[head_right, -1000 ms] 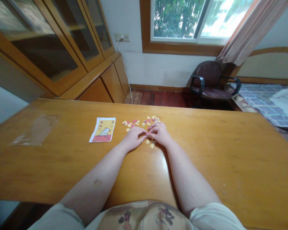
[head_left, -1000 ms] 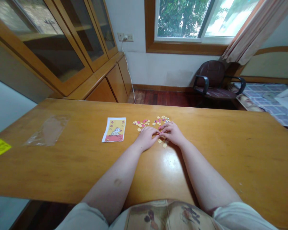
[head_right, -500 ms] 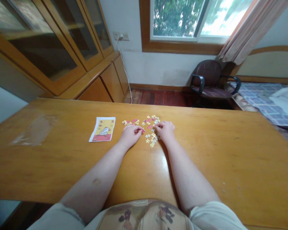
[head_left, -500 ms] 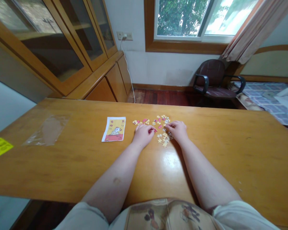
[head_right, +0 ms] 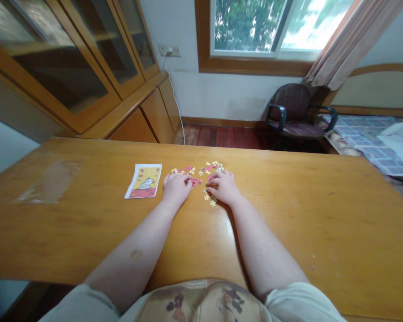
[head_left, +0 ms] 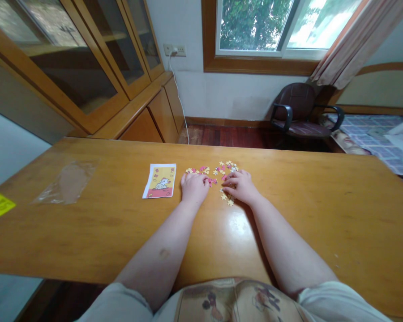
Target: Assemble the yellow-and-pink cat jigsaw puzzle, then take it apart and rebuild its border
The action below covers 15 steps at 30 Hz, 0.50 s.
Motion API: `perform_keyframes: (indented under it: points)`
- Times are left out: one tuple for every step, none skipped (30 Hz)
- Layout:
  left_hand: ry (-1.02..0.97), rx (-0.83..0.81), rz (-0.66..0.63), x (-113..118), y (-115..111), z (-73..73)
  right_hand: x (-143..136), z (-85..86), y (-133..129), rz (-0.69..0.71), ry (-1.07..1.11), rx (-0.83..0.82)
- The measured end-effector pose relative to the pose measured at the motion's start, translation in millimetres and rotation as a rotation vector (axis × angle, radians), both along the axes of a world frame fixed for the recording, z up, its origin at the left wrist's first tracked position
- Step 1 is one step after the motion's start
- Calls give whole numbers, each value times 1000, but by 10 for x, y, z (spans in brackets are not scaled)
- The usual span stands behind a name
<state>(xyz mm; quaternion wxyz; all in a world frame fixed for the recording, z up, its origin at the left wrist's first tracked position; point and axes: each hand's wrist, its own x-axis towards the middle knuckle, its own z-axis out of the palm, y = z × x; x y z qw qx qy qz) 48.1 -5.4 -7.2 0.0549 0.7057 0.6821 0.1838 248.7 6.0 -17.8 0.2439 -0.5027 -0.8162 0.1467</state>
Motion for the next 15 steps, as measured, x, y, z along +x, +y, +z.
perform_keyframes:
  points:
    - [12, -6, 7, -5, 3, -4, -13, 3, -9, 35, -12, -19]
    - [20, -10, 16, -11, 7, -9, -24, 3, -13, 49, -18, -33]
    - [24, -7, 22, -17, 13, -17, -32, -1, -13, 54, -18, -43]
    - [24, 3, 25, -24, 19, -26, -35, -8, -7, 59, -13, -49]
    - [17, 16, 20, -30, 25, -37, -33, -18, 4, 61, -4, -52]
    - [4, 30, 2, -34, 31, -48, -26, -30, 18, 53, 7, -52]
    - [-16, 39, -30, -36, 34, -58, -14, -45, 35, 27, 17, -46]
    - [-40, 46, -72, -35, 36, -67, 4, -59, 53, -22, 25, -35]
    - [-62, 48, -121, -30, 34, -74, 26, -73, 71, -92, 30, -18]
    - [-78, 49, -175, -22, 30, -78, 52, -86, 87, -175, 30, 0]
    - [-85, 49, -233, -11, 23, -79, 77, -96, 100, -262, 26, 17]
    - [-83, 47, -287, 1, 15, -78, 101, -104, 110, -341, 21, 31]
    - [-75, 42, -337, 12, 6, -76, 121, -108, 115, -404, 16, 39]
    - [-65, 34, -377, 22, -1, -74, 134, -110, 116, -449, 11, 42]
    - [-55, 24, -404, 28, -5, -74, 141, -108, 114, -476, 5, 40]
